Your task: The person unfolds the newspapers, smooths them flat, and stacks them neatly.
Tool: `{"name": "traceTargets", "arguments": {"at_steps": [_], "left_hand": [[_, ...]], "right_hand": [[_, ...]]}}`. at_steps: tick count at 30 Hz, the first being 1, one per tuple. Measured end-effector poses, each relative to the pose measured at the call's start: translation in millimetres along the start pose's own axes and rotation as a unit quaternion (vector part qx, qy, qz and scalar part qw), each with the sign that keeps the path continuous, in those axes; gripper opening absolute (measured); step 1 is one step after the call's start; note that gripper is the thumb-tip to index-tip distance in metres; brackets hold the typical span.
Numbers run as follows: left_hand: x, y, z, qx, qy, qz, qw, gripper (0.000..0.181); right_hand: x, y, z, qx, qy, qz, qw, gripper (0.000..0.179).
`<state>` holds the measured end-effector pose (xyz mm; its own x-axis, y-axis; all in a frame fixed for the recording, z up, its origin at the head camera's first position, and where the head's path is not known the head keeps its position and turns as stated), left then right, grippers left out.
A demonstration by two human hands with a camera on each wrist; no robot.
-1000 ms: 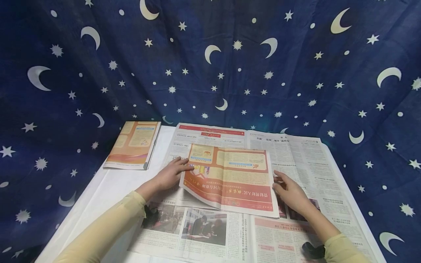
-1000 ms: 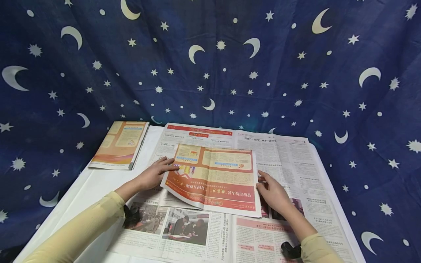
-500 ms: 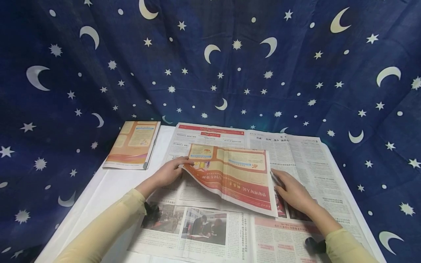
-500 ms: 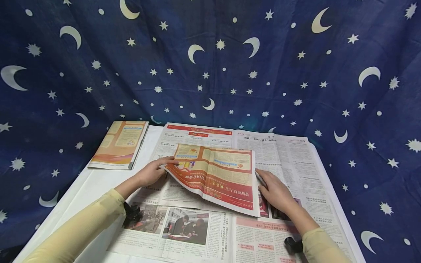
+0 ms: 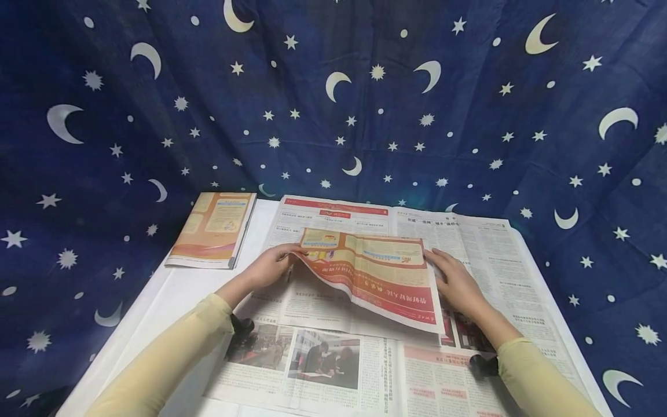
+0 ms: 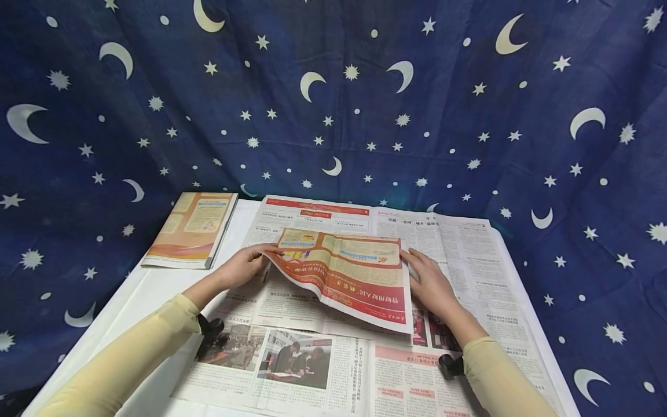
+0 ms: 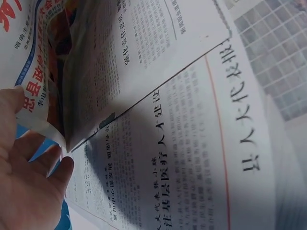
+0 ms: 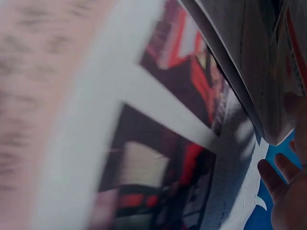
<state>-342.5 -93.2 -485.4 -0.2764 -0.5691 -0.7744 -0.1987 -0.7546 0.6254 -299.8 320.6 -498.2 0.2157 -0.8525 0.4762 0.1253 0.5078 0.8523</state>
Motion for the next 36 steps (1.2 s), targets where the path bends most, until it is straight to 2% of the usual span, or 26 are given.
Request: {"name": "traceTargets", "arguments": {"at_steps": [6,10,13,17,20,24,27,31,36], "left_hand": [[0.5,2.1,4.1,-0.004,0.005,-0.001,1.0,0.034],[-3.3,1.0,8.8,0.011,-0.005,-0.006,0.9999,0.041],[-3.7,0.9,15.8,0.018,-0.025,0.038,0.9988,0.042],[0.1,0.1,27.9,0.02,-0.053,0.129,0.9901,0.038],[0.3,0.7,33.0,0.017,-0.067,0.152,0.986,0.035],[-2.9,5.1,34.9,0.0,-0.072,0.116,0.9906,0.034],[-4.0,10.6,33.8,-0.014,-0.062,0.086,0.9943,0.031],[-5.6,16.2,32.3,-0.024,-0.042,0.076,0.9959,0.029],[-7.2,20.5,29.8,-0.023,-0.017,0.045,0.9986,0.039]], "right_hand": [[-3.6,-2.3,17.6,0.001,-0.012,0.0,0.9999,0.058],[-5.7,-1.3,21.9,0.0,-0.014,0.015,0.9998,0.047],[-8.1,-0.8,22.4,0.002,-0.024,0.038,0.999,0.047],[-9.3,-0.3,19.9,-0.002,-0.033,0.087,0.9956,0.047],[-7.0,2.4,16.9,-0.02,-0.015,0.11,0.9936,0.047],[-8.0,9.0,13.4,-0.051,0.002,0.108,0.9928,0.045],[-14.1,12.9,12.9,-0.061,-0.033,0.102,0.9923,0.045],[-20.3,17.4,13.5,-0.064,-0.08,0.089,0.9908,0.056],[-17.7,24.4,16.1,-0.078,-0.095,0.106,0.9866,0.055]]}}
Point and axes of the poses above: each hand's wrist, its own z-axis towards the middle knuckle, its own y-axis out of the back of the hand, x = y × z, the point moved 10 cm from there along z, towards the middle knuckle, and after that the axes turned 8 degrees about -x, right-handed, at the moved point
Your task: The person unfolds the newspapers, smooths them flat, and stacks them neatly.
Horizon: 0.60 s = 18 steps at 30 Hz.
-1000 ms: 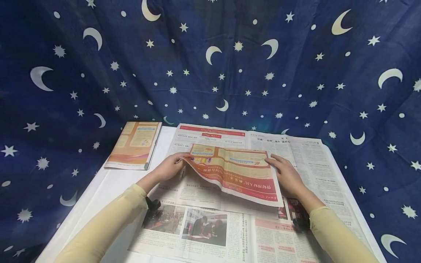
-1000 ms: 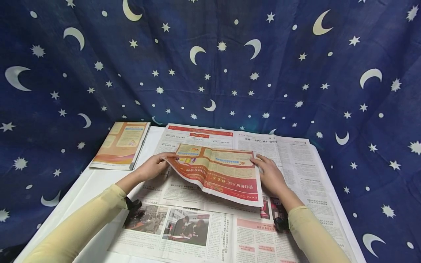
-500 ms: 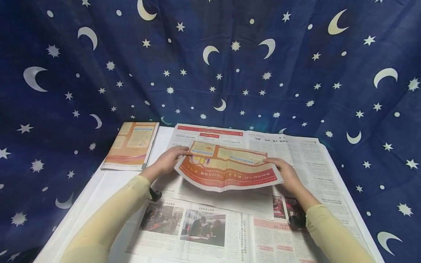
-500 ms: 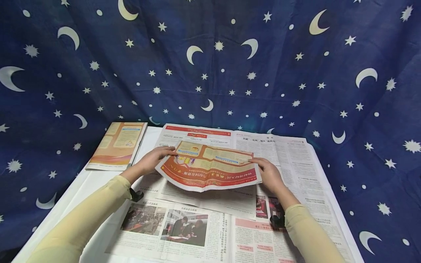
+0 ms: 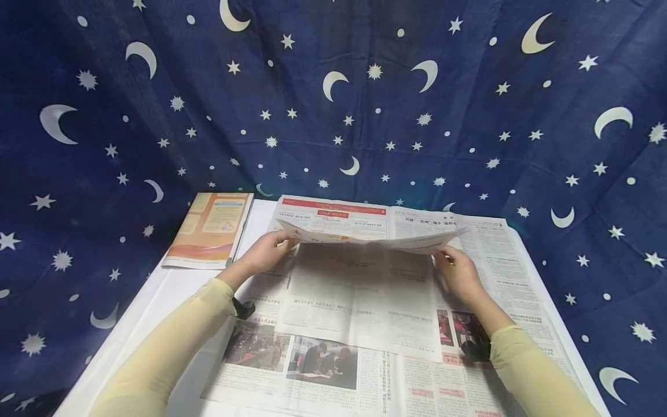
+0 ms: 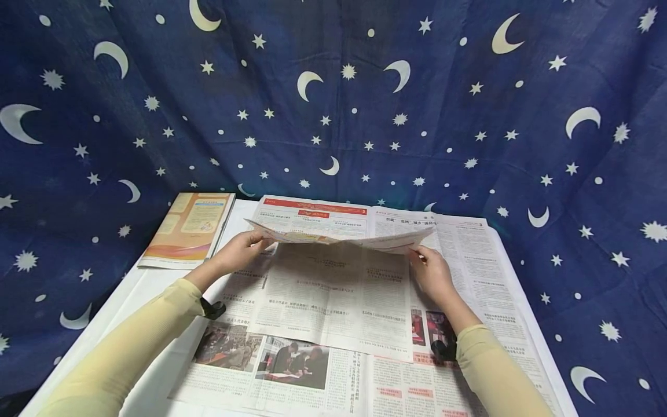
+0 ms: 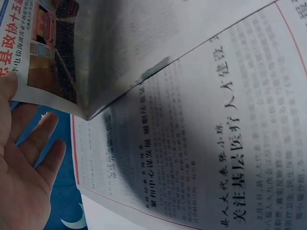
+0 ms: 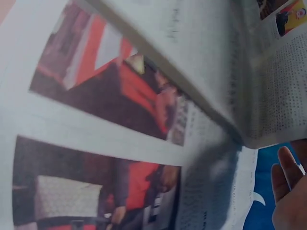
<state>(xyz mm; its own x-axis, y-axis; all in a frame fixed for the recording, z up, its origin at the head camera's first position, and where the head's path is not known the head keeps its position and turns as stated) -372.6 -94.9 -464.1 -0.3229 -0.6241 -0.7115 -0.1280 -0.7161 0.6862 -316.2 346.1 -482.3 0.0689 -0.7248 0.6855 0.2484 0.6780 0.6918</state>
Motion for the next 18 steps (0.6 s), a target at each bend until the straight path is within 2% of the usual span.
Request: {"name": "traceTargets", "arguments": {"at_steps": [6,11,18], "left_hand": [[-7.2,-1.1,0.1,0.01,0.007,-0.06,0.9981,0.049],[-10.7,-1.1,0.9,0.011,0.02,-0.096,0.9951,0.05],[-13.5,-1.8,7.1,-0.004,0.03,-0.15,0.9882,0.049]], "right_hand": [[3.4,9.4,3.3,-0.016,-0.043,0.049,0.9978,0.068],[4.6,14.3,6.7,-0.027,-0.074,0.066,0.9947,0.072],[4.9,15.4,12.0,-0.043,-0.079,0.091,0.9918,0.066]]}}
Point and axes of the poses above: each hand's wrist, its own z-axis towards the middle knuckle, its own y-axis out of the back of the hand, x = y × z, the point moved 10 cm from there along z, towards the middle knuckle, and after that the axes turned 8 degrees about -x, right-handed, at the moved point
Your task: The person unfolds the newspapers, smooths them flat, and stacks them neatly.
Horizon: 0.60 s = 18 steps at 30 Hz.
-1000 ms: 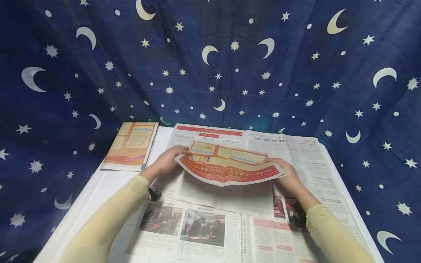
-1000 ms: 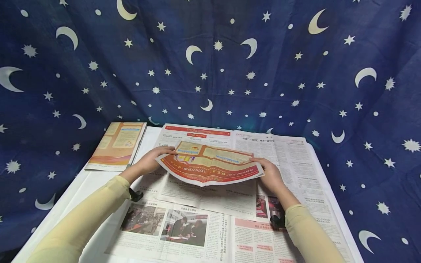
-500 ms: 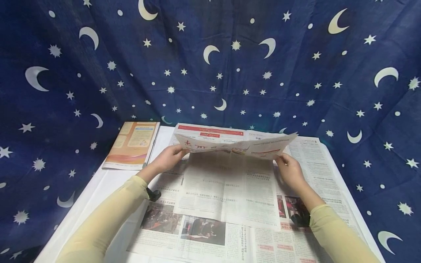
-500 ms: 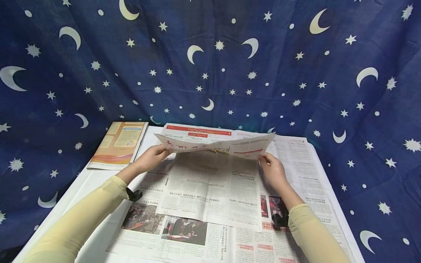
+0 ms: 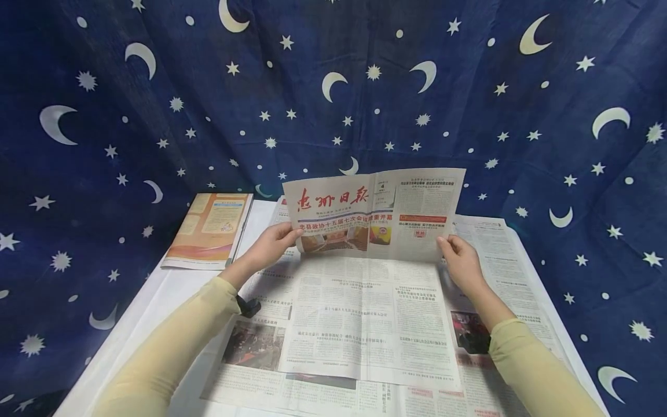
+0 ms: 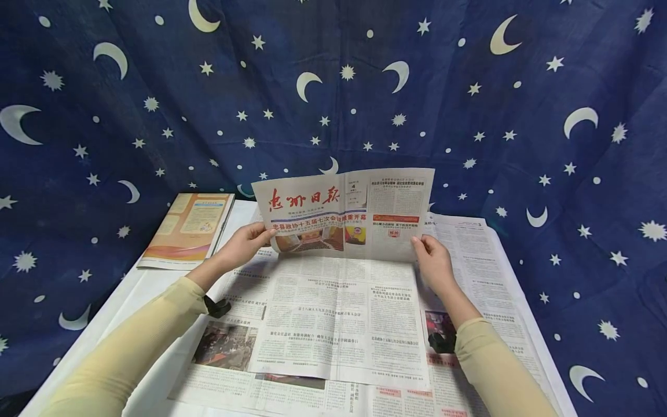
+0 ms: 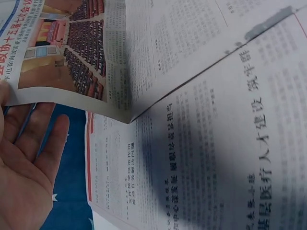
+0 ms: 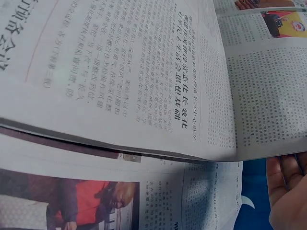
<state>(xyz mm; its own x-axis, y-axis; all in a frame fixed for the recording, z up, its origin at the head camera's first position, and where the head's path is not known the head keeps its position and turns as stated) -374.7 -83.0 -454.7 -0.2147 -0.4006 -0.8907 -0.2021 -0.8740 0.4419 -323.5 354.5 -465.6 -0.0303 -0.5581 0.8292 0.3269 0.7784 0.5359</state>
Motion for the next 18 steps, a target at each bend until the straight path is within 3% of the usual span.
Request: {"name": "traceTargets", "arguments": {"at_steps": [7,18], "left_hand": [[12.5,-8.2,6.6,-0.013,0.018,0.0,0.9998,0.043],[47.6,-26.7,7.8,-0.021,0.088,0.062,0.9939,0.041]], "right_hand": [[-6.1,-3.7,2.3,-0.012,-0.006,-0.001,0.9999,0.055],[-44.1,-25.5,1.7,0.049,-0.053,-0.057,0.9957,0.04]]}}
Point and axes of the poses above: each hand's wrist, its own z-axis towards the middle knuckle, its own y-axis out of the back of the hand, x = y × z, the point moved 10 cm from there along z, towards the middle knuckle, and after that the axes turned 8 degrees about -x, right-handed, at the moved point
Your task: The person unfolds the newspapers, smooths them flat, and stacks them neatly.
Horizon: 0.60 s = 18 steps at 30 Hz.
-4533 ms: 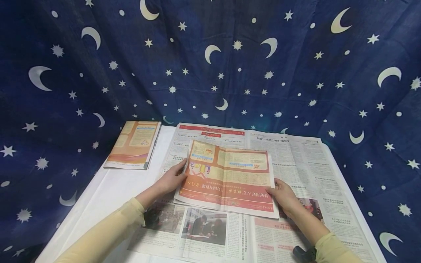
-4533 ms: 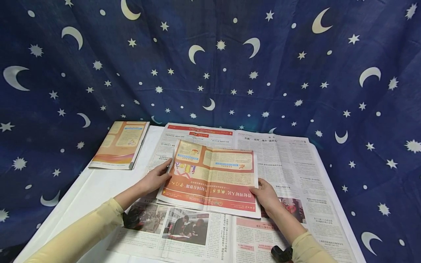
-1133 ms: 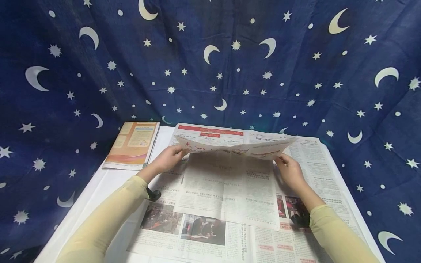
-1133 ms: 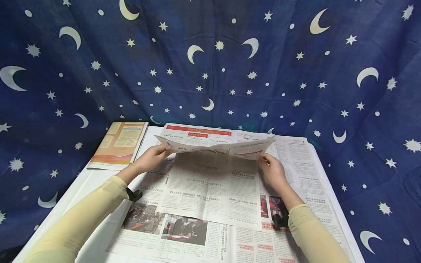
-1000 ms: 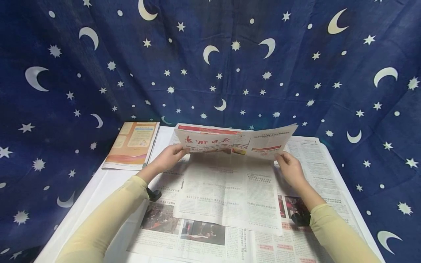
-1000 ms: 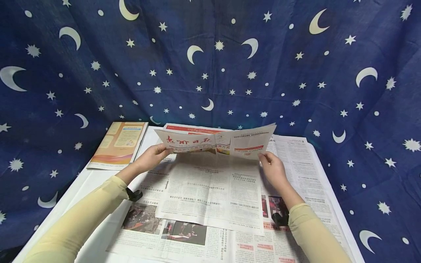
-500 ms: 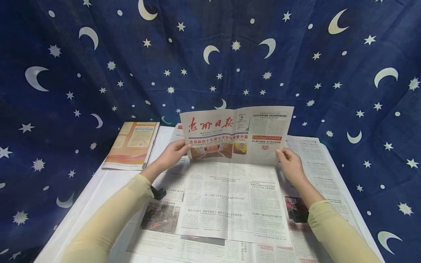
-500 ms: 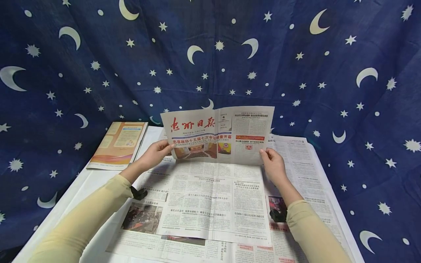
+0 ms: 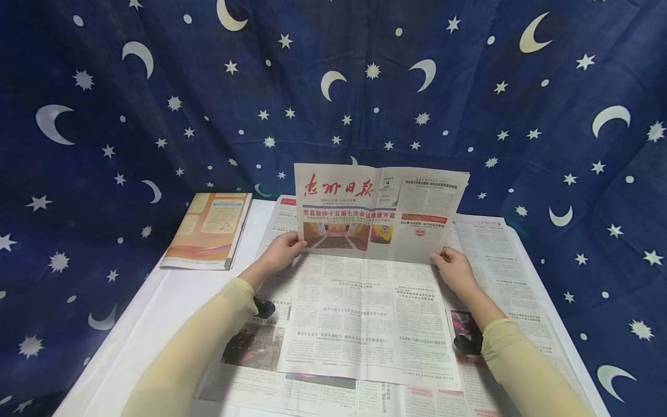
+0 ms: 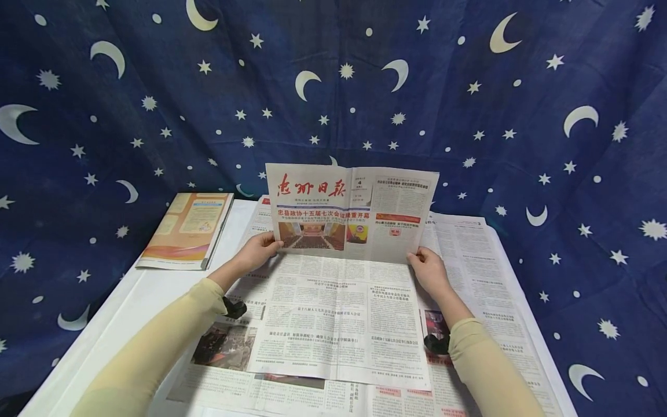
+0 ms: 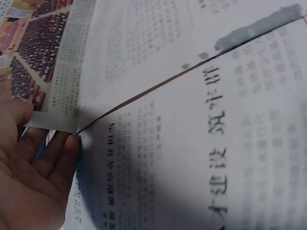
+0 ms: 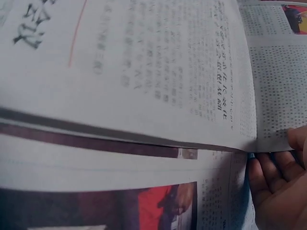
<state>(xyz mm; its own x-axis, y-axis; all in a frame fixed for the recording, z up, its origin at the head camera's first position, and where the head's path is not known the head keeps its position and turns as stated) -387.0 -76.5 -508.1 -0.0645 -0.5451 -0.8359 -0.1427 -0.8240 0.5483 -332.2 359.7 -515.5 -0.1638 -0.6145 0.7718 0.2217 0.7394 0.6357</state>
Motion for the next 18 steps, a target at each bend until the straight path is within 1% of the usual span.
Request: {"name": "traceTargets", "arguments": {"at_steps": [4,7,15,18], "left_hand": [[4.6,-1.6,1.6,-0.018,0.018,0.014,0.9996,0.034],[5.8,-1.8,2.6,-0.025,0.023,0.027,0.9991,0.028],[5.6,-3.9,0.0,-0.024,0.029,0.05,0.998,0.028],[4.3,-4.5,-0.7,-0.024,0.028,0.064,0.9973,0.028]], "right_hand": [[-4.7,-0.9,0.7,-0.006,-0.009,-0.002,0.9999,0.041],[-4.4,0.1,-0.6,-0.009,-0.01,-0.004,0.9999,0.041],[-5.4,1.3,-2.1,-0.005,-0.018,-0.008,0.9998,0.043],[-6.5,2.6,-3.6,-0.001,-0.022,-0.014,0.9997,0.04]]}}
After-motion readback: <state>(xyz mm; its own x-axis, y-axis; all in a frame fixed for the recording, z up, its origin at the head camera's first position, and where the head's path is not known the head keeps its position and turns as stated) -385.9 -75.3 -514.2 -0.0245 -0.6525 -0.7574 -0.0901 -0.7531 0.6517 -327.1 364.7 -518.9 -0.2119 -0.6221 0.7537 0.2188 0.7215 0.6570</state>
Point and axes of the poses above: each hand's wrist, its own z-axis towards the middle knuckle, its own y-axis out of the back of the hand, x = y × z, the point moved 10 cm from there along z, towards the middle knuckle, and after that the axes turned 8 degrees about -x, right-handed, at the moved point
